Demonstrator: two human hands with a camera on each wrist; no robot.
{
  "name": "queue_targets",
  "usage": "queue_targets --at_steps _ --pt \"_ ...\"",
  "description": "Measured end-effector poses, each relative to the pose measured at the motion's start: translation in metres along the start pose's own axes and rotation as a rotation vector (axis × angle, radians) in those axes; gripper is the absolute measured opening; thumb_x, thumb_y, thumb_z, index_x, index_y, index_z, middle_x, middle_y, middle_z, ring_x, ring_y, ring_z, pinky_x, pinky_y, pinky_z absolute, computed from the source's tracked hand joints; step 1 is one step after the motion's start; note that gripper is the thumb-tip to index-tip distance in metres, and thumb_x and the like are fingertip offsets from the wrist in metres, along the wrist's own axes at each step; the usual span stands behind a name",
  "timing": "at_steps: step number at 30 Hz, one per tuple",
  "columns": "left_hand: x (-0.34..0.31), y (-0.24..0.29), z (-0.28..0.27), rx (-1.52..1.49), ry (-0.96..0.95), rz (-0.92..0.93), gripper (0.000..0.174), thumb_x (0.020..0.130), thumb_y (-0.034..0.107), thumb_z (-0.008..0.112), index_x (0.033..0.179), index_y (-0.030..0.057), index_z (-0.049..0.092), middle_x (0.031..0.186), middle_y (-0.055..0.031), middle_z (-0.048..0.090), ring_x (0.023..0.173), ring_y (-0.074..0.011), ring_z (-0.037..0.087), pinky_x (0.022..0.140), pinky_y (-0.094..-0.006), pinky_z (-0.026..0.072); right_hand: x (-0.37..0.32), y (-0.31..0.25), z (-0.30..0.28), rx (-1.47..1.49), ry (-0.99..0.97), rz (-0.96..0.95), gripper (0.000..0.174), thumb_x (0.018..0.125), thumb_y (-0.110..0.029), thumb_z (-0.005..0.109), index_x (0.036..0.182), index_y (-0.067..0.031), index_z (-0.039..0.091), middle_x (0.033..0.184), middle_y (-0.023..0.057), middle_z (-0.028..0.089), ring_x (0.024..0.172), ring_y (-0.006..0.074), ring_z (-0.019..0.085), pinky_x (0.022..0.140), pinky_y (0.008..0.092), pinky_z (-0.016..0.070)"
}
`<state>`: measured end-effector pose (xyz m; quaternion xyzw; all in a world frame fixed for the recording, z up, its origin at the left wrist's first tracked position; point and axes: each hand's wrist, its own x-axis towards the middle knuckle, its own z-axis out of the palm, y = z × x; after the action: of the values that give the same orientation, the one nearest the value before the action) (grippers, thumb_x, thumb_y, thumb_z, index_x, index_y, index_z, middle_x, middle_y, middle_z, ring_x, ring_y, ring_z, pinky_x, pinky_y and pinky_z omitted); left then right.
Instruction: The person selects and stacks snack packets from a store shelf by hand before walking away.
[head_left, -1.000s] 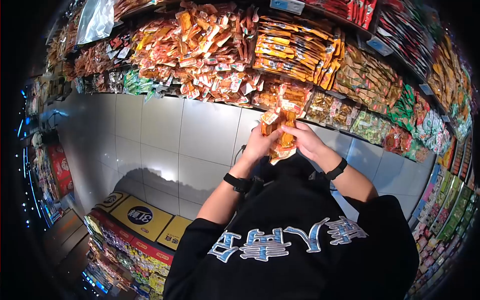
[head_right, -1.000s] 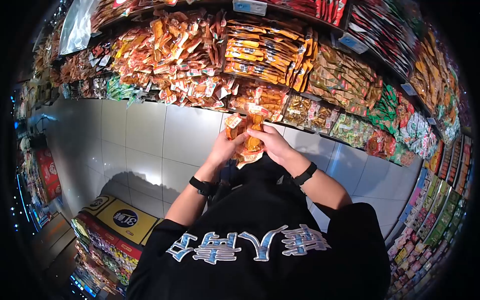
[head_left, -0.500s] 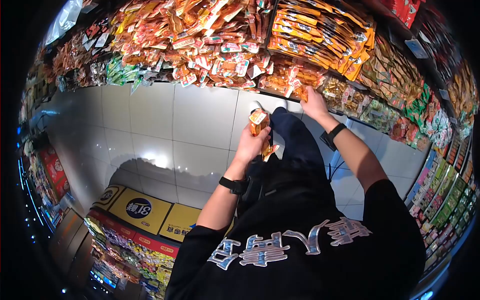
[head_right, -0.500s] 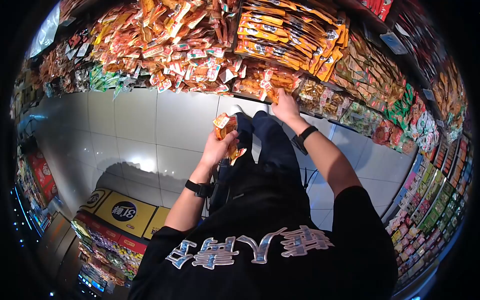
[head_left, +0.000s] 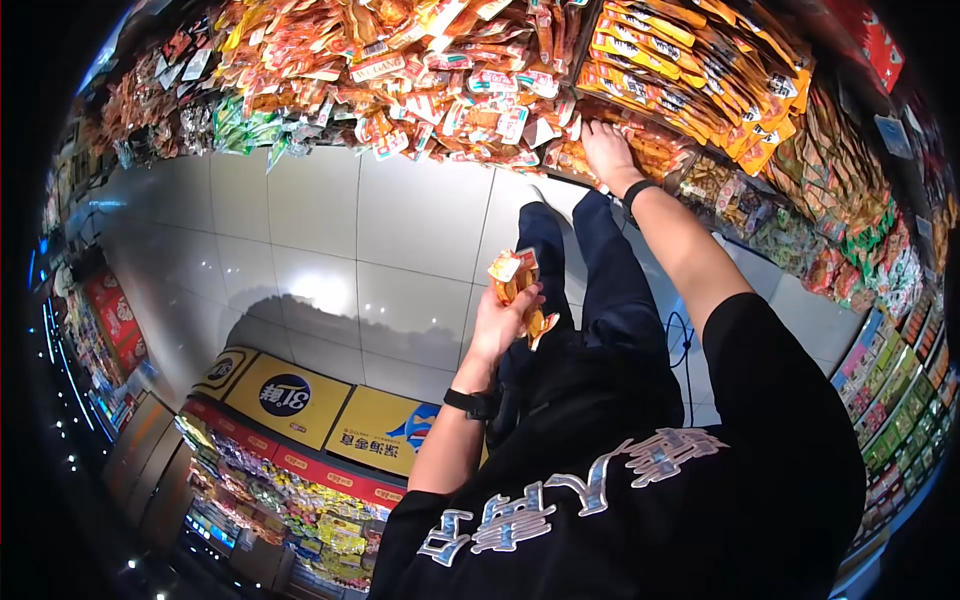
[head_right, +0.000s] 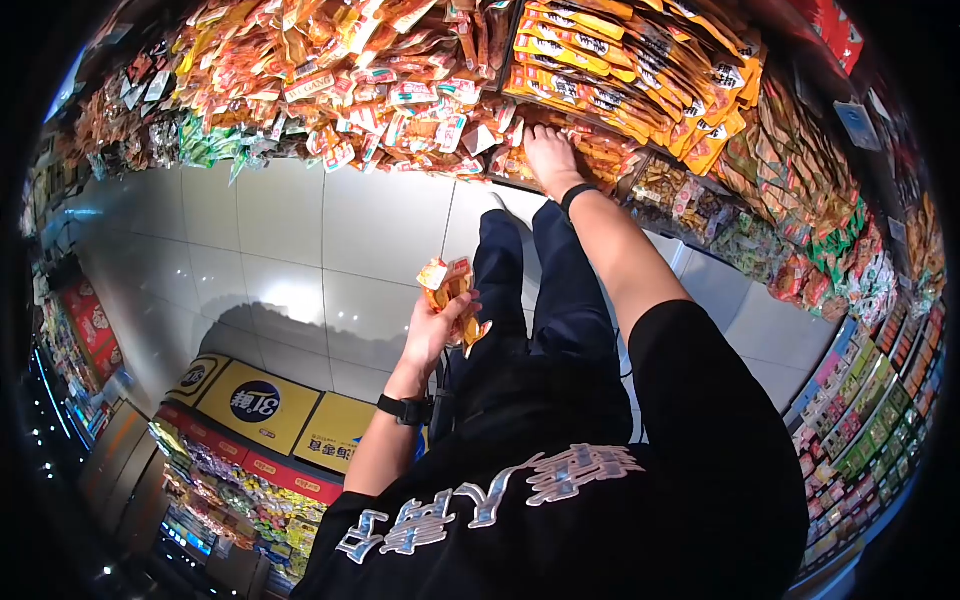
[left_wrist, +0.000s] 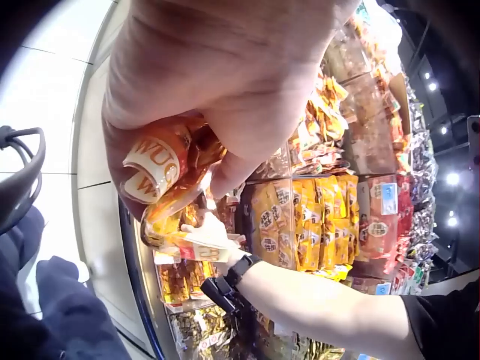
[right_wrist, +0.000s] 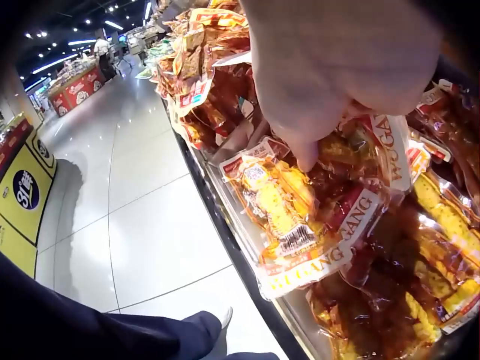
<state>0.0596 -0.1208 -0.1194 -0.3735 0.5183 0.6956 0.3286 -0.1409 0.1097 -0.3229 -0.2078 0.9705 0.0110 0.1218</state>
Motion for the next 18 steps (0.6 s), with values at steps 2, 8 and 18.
queue_targets --at_steps 2,8,18 --pt "0.001 0.003 -0.002 -0.098 -0.057 -0.018 0.032 0.095 0.007 0.058 0.125 -0.0015 0.053 0.108 -0.013 0.067 0.093 -0.0212 0.067 0.081 -0.0355 0.0568 -0.006 0.001 -0.009 0.072 0.13 -0.004 0.028 0.09 -0.013 0.049 0.116 -0.0038 0.054 0.11 0.0134 0.061 0.106 0.0288 0.059 0.092 0.0401 0.0459" --pt "0.01 0.022 0.0 -0.31 -0.159 -0.004 0.029 0.096 0.006 0.055 0.123 -0.0032 0.053 0.108 -0.0143 0.067 0.095 -0.0238 0.067 0.085 -0.0422 0.058 -0.057 -0.017 -0.095 0.503 0.089 0.082 0.043 0.089 -0.022 0.065 0.124 0.0003 0.054 0.119 0.0132 0.06 0.113 0.0299 0.056 0.1 0.0376 0.0431" --pt "0.034 0.013 0.02 0.026 -0.26 0.018 0.03 0.088 0.004 0.062 0.117 -0.0022 0.056 0.105 -0.0106 0.065 0.09 -0.0171 0.066 0.079 -0.0313 0.0544 -0.133 -0.109 -0.148 1.524 -0.554 0.216 0.04 0.088 -0.024 0.07 0.115 0.0014 0.058 0.103 0.005 0.063 0.095 0.0112 0.057 0.085 0.0285 0.0476"
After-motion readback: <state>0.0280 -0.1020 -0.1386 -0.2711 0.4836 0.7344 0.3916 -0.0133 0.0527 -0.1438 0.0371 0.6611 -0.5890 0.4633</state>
